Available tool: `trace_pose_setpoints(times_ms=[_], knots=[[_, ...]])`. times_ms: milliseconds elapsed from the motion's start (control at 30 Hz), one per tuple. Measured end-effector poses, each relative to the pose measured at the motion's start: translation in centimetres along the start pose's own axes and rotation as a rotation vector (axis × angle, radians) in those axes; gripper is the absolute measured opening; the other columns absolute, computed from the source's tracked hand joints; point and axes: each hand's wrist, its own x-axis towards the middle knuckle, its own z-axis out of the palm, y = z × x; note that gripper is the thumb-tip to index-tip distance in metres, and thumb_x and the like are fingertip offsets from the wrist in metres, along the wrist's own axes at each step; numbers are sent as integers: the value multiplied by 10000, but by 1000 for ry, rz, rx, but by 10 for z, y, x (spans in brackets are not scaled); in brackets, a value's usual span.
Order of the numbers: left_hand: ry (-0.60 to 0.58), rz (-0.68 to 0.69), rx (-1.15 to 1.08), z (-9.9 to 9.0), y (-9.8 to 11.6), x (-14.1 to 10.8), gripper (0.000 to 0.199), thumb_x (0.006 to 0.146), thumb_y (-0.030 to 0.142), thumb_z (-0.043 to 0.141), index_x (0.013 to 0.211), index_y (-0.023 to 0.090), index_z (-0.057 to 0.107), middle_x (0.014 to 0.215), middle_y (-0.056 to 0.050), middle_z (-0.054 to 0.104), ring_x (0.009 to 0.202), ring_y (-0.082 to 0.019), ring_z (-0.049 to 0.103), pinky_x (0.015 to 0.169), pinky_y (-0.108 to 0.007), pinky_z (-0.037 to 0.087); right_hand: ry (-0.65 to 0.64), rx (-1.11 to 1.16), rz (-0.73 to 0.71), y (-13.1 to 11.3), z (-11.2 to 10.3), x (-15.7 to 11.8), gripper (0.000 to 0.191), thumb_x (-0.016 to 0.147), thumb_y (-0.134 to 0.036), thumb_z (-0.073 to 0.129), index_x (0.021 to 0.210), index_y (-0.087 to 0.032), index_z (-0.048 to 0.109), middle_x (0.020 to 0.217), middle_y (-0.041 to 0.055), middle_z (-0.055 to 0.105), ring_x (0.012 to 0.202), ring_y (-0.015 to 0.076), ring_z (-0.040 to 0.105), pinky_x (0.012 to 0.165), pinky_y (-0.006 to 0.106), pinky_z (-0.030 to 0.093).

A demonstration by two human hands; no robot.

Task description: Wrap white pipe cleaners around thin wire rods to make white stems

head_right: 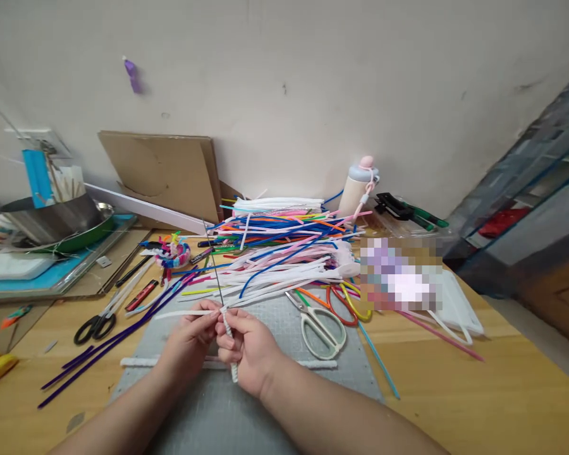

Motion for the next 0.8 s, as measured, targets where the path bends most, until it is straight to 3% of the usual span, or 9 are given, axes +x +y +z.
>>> trace_pose_setpoints(times_ms=[200, 300, 400, 500, 567, 667, 800], knots=[[60, 318, 398, -3, 0, 3, 139, 727, 268, 669, 681, 158, 598, 653, 10, 591, 603, -109, 530, 595, -219, 417, 68, -132, -150, -1, -3, -1, 277, 638, -280, 751, 705, -135, 524, 602, -41, 521, 414, 8, 340, 353, 124, 134], [80, 440, 609, -6, 1, 1, 109, 755, 271, 638, 714, 171, 628, 708, -16, 624, 676, -148, 569, 649, -255, 436, 122, -322, -277, 3, -5, -3, 289, 669, -344, 733, 705, -142, 529, 587, -44, 527, 408, 17, 347, 355, 126, 172], [18, 611, 799, -9, 7, -2, 85, 767, 231, 618, 709, 178, 650, 731, -34, 639, 730, -169, 586, 703, -280, 434, 145, -500, -358, 9, -3, -8, 316, 692, -407, 703, 710, -150, 519, 563, -48, 523, 394, 25, 342, 355, 140, 199], [-51, 726, 873, -11, 16, -6, 68, 746, 198, 632, 681, 179, 639, 702, -30, 617, 697, -159, 567, 676, -270, 426, 98, -506, -374, 12, 2, -14, 323, 698, -409, 706, 705, -147, 519, 560, -44, 528, 395, 25, 341, 361, 149, 199], [-19, 730, 800, -11, 22, -9, 77, 712, 188, 666, 682, 180, 596, 683, -9, 583, 656, -138, 544, 630, -249, 418, 19, -471, -359, 13, 7, -17, 303, 713, -391, 704, 719, -144, 528, 582, -39, 538, 401, 23, 347, 367, 151, 194], [13, 632, 484, -13, 28, -15, 255, 642, 177, 729, 725, 195, 488, 659, 48, 521, 563, -92, 493, 546, -207, 393, -111, -347, -270, 16, 14, -18, 256, 719, -334, 712, 746, -145, 541, 606, -39, 538, 404, 14, 343, 369, 146, 157], [-161, 308, 293, -22, 32, -25, 246, 699, 259, 703, 723, 176, 472, 542, 51, 536, 466, -77, 468, 470, -186, 352, -195, -277, -134, 22, 19, -13, 235, 708, -294, 717, 774, -147, 546, 619, -39, 525, 405, 9, 324, 366, 139, 135]])
